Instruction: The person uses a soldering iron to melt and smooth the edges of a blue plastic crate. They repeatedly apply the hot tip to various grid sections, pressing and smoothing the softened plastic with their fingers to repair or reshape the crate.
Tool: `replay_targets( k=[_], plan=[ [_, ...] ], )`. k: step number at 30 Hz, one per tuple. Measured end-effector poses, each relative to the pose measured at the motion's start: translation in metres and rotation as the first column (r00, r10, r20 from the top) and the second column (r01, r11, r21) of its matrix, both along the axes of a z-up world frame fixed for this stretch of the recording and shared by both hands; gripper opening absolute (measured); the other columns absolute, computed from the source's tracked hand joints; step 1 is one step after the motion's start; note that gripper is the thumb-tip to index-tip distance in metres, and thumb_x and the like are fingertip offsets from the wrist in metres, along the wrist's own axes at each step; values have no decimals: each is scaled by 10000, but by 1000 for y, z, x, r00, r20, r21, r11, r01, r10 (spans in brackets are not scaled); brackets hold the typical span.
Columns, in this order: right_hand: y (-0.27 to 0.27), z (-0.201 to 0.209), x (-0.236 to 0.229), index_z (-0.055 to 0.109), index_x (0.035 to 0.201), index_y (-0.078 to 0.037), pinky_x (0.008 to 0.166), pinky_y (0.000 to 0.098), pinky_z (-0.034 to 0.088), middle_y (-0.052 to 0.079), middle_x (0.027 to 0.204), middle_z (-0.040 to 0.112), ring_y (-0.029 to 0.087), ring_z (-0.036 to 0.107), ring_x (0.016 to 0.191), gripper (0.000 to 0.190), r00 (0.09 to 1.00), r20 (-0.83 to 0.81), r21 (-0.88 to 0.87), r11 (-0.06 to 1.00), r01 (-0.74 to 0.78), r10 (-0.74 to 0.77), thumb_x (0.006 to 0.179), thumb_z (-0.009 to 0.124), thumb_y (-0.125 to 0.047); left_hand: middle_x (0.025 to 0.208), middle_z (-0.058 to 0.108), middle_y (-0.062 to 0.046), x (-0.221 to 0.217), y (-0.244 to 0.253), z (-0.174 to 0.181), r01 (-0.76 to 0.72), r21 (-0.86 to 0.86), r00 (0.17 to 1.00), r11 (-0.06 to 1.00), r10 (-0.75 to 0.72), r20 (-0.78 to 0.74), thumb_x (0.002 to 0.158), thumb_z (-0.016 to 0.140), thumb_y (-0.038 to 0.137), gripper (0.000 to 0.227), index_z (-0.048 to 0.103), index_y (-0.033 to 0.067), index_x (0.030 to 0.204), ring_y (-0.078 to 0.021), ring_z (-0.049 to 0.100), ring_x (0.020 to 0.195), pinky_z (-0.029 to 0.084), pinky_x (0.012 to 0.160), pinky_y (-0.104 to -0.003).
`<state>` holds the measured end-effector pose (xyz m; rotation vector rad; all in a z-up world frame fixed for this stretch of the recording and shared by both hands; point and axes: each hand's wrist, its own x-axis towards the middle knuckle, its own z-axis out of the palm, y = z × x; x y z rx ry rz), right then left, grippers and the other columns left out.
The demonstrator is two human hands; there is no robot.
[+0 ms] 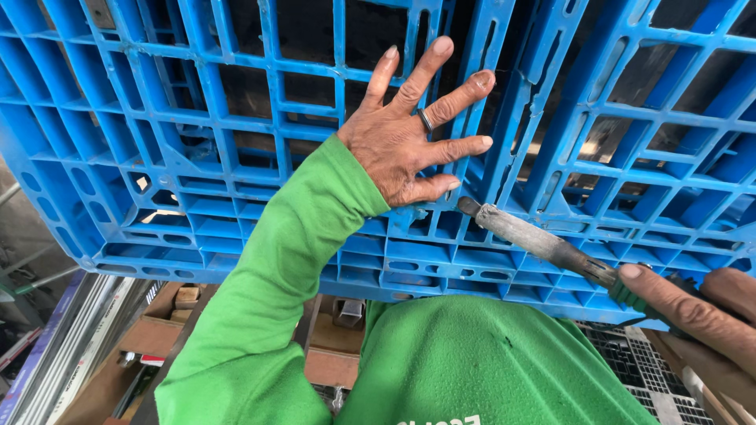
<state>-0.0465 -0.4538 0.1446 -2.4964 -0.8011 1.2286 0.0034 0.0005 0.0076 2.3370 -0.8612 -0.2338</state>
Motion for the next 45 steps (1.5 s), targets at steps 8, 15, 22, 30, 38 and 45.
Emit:
replay_targets(
  k=[8,15,22,30,38,45],
  plan=[
    [37,16,11,487,1483,-63,531,292,493,-45,752,663,151,466,692,816,995,-73,-60,996,-68,64,719,768,-123,1745,122,-1,-8,-1,-3,-7,25,999,1000,6,35,983,762,544,504,615,354,1426,-366,-26,1587,123,1223,-766],
    [23,36,-9,475,1537,-228,542,337,555,40,796,655,146,591,642,782,901,-257,-252,924,286,-349,803,743,-203,1735,91,5,-14,-7,-5,-92,31,975,995,84,207,1073,699,475,434,592,345,1473,-349,-44,1591,99,1242,-722],
    [38,31,-105,356,1557,10,380,279,454,132,800,588,150,525,456,601,-100,-881,-245,266,932,-463,1054,509,-280,1701,268,23,-68,-34,8,-529,-25,835,848,525,166,1040,754,266,445,628,270,1466,-332,120,1613,158,1304,-676],
    [76,20,-137,396,1483,-27,305,241,367,97,703,523,113,426,352,605,-202,-826,-296,100,950,-526,983,427,-366,1680,289,-66,-158,-76,33,-776,22,630,630,776,25,1001,677,185,407,650,209,1407,-403,165,1592,150,1288,-671],
    [86,14,-131,409,1426,-11,296,231,344,79,693,518,98,412,345,582,-172,-862,-274,152,950,-477,987,391,-393,1690,302,-69,-179,-74,13,-793,-98,604,601,797,4,1081,595,238,388,612,165,1462,-340,180,1621,119,1341,-606],
    [82,34,-154,465,1531,-85,608,219,457,54,904,613,102,540,694,682,389,-552,78,419,905,-737,883,656,-171,1576,426,-103,-153,-74,33,-758,-140,633,637,770,73,998,677,193,305,724,146,1296,-335,329,1504,282,1235,-542]
  ],
)
